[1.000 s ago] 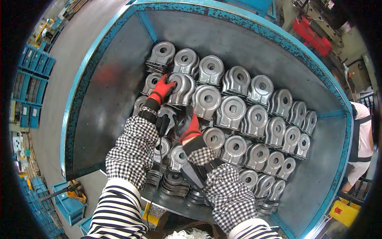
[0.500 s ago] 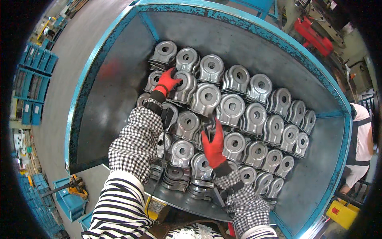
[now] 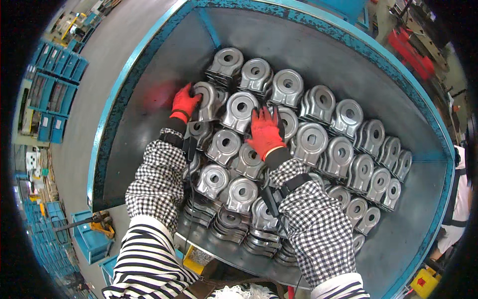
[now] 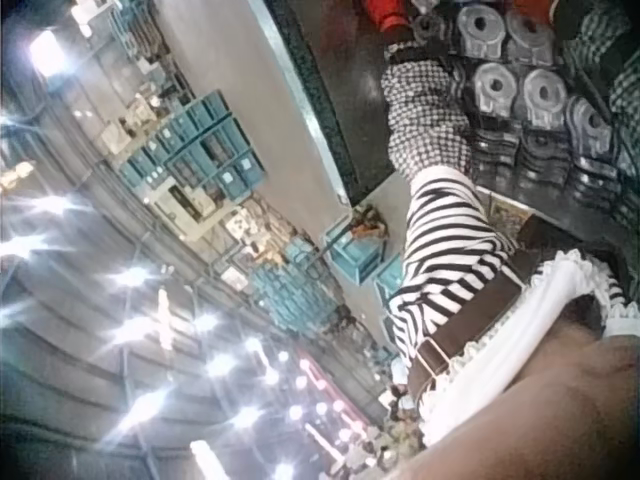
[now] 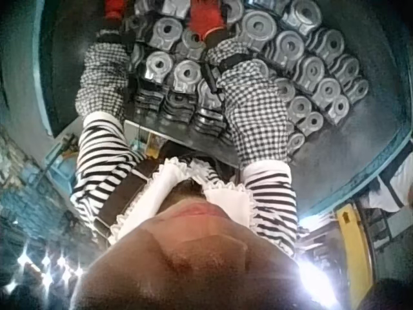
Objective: Transferring and organizing metal bearing housings from a large storage bin onto a machine work table.
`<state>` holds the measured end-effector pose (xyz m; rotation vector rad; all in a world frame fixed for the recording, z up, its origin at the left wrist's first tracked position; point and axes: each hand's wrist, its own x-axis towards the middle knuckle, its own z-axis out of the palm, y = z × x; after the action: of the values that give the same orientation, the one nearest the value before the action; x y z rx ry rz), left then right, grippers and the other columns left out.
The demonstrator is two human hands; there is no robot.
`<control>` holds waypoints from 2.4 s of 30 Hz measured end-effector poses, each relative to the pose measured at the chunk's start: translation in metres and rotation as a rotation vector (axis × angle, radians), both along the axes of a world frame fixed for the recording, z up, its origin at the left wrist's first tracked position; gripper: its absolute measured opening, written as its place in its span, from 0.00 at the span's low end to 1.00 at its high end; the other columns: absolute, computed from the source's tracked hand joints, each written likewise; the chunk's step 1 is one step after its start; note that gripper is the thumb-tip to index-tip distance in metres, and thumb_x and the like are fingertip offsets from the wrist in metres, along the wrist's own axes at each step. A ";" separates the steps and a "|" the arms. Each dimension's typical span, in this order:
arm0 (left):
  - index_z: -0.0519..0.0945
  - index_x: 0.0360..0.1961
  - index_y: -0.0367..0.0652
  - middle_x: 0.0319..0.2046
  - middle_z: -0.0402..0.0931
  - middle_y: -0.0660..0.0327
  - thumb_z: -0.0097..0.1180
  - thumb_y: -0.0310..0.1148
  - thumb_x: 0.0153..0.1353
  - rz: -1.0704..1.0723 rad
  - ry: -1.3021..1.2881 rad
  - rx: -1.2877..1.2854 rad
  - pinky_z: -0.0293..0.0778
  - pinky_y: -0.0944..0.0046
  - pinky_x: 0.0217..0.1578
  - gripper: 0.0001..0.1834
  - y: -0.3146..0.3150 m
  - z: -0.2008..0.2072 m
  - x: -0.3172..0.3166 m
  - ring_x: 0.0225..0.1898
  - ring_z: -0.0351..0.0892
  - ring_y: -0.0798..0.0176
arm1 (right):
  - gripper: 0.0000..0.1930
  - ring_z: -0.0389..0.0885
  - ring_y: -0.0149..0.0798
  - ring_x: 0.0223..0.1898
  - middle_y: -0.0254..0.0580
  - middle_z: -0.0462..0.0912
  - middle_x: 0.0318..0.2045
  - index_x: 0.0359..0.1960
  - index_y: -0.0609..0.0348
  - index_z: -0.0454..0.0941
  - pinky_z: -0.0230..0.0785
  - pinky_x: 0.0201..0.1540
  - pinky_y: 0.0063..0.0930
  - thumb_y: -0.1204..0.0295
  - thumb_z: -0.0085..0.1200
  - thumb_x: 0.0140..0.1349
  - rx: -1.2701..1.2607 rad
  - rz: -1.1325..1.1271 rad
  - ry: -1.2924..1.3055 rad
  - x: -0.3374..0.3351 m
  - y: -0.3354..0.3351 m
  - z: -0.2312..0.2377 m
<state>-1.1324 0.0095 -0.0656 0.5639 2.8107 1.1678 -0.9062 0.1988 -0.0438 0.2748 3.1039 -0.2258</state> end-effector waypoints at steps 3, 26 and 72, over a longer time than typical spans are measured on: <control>0.66 0.50 0.45 0.47 0.65 0.45 0.59 0.42 0.40 -0.149 0.288 -0.514 0.67 0.54 0.43 0.33 0.025 0.013 0.024 0.45 0.68 0.45 | 0.45 0.51 0.49 0.60 0.54 0.61 0.54 0.57 0.62 0.54 0.33 0.61 0.51 0.53 0.60 0.38 0.023 0.020 -0.062 -0.002 0.002 -0.009; 0.71 0.38 0.44 0.37 0.71 0.50 0.55 0.41 0.44 -0.064 0.206 -0.734 0.71 0.53 0.36 0.19 0.052 -0.021 0.012 0.38 0.74 0.49 | 0.24 0.61 0.42 0.54 0.44 0.67 0.51 0.46 0.55 0.68 0.37 0.61 0.50 0.68 0.50 0.42 0.100 0.157 0.203 -0.026 -0.004 -0.050; 0.58 0.55 0.40 0.52 0.60 0.46 0.59 0.43 0.39 -0.842 0.465 -0.109 0.58 0.53 0.52 0.41 0.176 0.038 0.202 0.53 0.60 0.45 | 0.30 0.59 0.51 0.54 0.49 0.62 0.52 0.51 0.61 0.63 0.51 0.56 0.40 0.71 0.58 0.42 -0.451 -0.683 0.205 0.440 -0.047 0.077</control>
<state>-0.9302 0.1859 -0.0281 1.9465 2.4025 0.7515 -0.4664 0.1523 0.0335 1.3411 2.8871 -0.9878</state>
